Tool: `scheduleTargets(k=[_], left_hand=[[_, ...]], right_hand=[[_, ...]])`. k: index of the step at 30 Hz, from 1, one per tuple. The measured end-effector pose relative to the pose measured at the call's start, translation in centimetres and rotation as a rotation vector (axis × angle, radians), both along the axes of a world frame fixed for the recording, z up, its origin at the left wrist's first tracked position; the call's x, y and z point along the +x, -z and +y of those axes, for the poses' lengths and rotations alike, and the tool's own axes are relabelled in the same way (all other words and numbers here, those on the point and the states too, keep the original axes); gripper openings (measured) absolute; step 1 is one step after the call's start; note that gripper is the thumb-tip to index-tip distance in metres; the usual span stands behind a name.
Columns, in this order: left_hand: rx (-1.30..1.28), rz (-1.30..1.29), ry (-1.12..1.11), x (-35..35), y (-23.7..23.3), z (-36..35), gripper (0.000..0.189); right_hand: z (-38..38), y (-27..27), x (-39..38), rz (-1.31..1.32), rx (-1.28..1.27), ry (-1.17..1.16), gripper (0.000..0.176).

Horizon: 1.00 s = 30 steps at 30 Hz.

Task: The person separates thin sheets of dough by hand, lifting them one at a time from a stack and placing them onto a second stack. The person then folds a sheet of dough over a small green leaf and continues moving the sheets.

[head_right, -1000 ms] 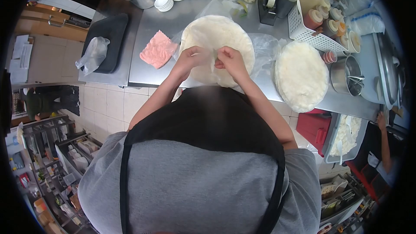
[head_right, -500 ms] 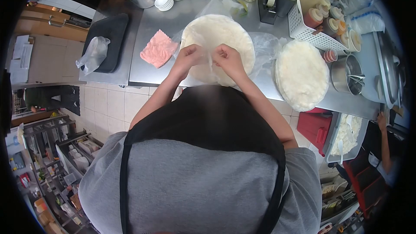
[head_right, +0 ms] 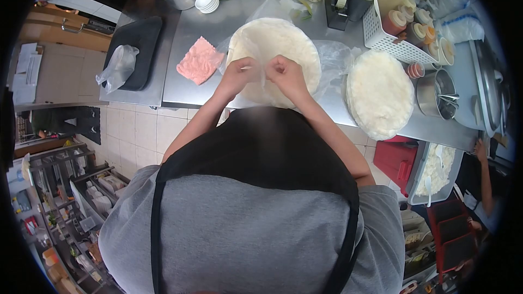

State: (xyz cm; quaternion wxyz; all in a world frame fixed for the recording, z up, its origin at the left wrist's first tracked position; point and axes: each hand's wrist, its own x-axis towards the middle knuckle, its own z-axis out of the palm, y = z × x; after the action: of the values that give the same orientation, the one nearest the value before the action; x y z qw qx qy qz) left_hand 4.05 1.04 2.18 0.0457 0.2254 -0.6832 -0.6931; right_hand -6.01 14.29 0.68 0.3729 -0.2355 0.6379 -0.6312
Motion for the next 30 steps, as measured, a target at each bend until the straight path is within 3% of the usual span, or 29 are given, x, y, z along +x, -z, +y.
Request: scheduleTargets(k=[2,9,12,14,16,23,26,28,30], left_hand=[[-0.036,-0.014,0.003,0.0,-0.3,0.2,0.011],[-0.207,-0.002,0.045,0.0,-1.0,0.7,0.013],[-0.212,-0.006,0.057,-0.2,-0.3,0.3,0.013],[-0.209,-0.014,0.059,-0.3,0.6,-0.1,0.013],[-0.023,0.075,-0.01,-0.4,1.3,-0.5,0.009],[0.041,0.048,0.025,-0.2,0.9,-1.0,0.01],[0.14,0.07,-0.022,0.1,0.7,-1.5,0.01],[0.35,0.039,-0.098,0.4,1.2,-2.3,0.01],[0.322,0.018,-0.086,0.5,0.5,-1.8,0.01]], right_hand=[[-0.1,0.2,0.1,0.198,0.04,0.016,0.01],[0.0,-0.9,0.2,0.462,0.163,0.031,0.009],[-0.1,0.0,-0.4,0.363,0.149,-0.003,0.009],[0.0,0.0,-0.8,-0.028,0.035,-0.025,0.01],[0.1,-0.3,-1.0,-0.081,0.045,-0.014,0.01],[0.1,-0.3,-1.0,-0.214,0.004,0.098,0.012],[0.7,0.7,-2.4,-0.288,-0.082,0.201,0.015],[1.5,0.5,-3.4,-0.304,-0.046,0.23,0.016],[1.5,-0.1,-3.5,-0.322,-0.012,0.258,0.017]])
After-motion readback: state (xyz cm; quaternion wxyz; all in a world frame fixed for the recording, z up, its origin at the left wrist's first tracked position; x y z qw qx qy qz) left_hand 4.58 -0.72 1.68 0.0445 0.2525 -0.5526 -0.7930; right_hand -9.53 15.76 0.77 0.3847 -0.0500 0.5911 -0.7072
